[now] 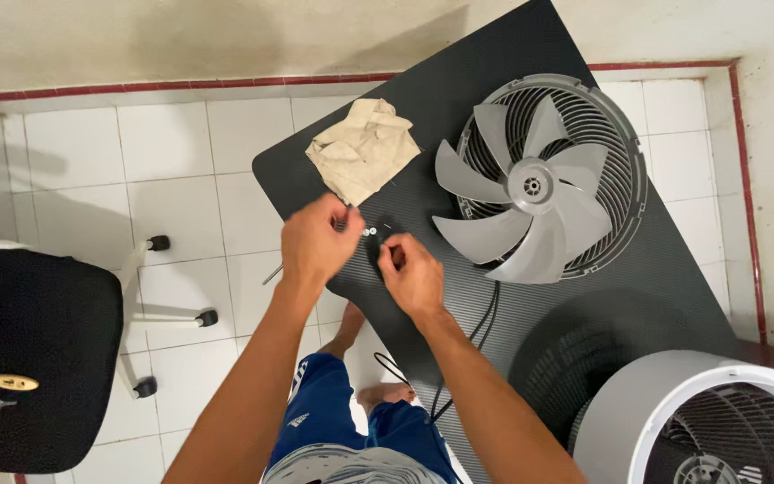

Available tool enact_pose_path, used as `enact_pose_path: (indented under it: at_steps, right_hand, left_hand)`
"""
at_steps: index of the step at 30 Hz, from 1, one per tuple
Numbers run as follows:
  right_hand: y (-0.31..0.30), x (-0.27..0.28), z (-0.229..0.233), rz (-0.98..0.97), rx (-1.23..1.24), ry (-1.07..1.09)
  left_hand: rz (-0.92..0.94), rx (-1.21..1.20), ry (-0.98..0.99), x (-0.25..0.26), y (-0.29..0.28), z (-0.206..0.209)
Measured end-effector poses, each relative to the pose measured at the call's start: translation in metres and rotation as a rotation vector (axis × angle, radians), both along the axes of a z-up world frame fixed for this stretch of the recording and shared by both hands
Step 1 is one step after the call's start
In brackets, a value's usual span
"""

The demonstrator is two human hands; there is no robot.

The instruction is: The person uses a screwdriver to remove multiple screws from the central hub of an electric fan's inner cage. The fan blade and outer cage are already removed and placed on the table. The person repeatedly unscrews fasteners and places them on the table.

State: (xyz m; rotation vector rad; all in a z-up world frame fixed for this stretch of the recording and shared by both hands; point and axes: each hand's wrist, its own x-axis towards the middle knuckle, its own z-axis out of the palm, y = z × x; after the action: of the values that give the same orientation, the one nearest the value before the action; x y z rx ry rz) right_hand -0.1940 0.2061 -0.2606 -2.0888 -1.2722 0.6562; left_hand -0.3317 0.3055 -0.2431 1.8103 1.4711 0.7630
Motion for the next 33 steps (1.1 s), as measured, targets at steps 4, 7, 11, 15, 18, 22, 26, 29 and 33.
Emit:
enact_pose_path:
  at_steps: [4,7,11,15,18,22,26,29,33]
  right_hand:
    - [0.015,-0.004,0.038,0.075,0.200,0.235]
    - [0.018,0.008,0.073,0.312,0.402,0.161]
    - [-0.004,0.041,0.119,0.147,0.408,0.410]
    - [-0.065,0.099,0.159,-0.077,0.326,0.453]
    - [-0.132,0.146,0.186,-0.195,0.389,0.382]
    - [-0.249,0.190,0.216,-0.360,0.413,0.395]
    - [-0.351,0.204,0.235,-0.488,0.332,0.294]
    - [-0.411,0.205,0.252,-0.585,0.146,0.103]
    - [-0.462,0.205,0.259,-0.606,-0.179,-0.073]
  left_hand:
    - [0.129,-0.326,-0.618,0.013,0.026,0.048]
    - [0.055,-0.561,-1.066,0.030,0.036,0.095]
    - [-0.037,-0.685,-1.396,0.077,0.024,0.155]
    - [-0.336,-0.778,-1.589,0.153,-0.021,0.194]
    - [-0.619,-0.827,-1.526,0.213,-0.086,0.217]
    - [-1.042,-0.670,-1.051,0.260,-0.178,0.237]
    - [-1.297,-0.458,-0.874,0.288,-0.261,0.242]
    - [-1.380,-0.413,-0.753,0.301,-0.310,0.243]
    - [-1.483,-0.293,-0.691,0.306,-0.351,0.231]
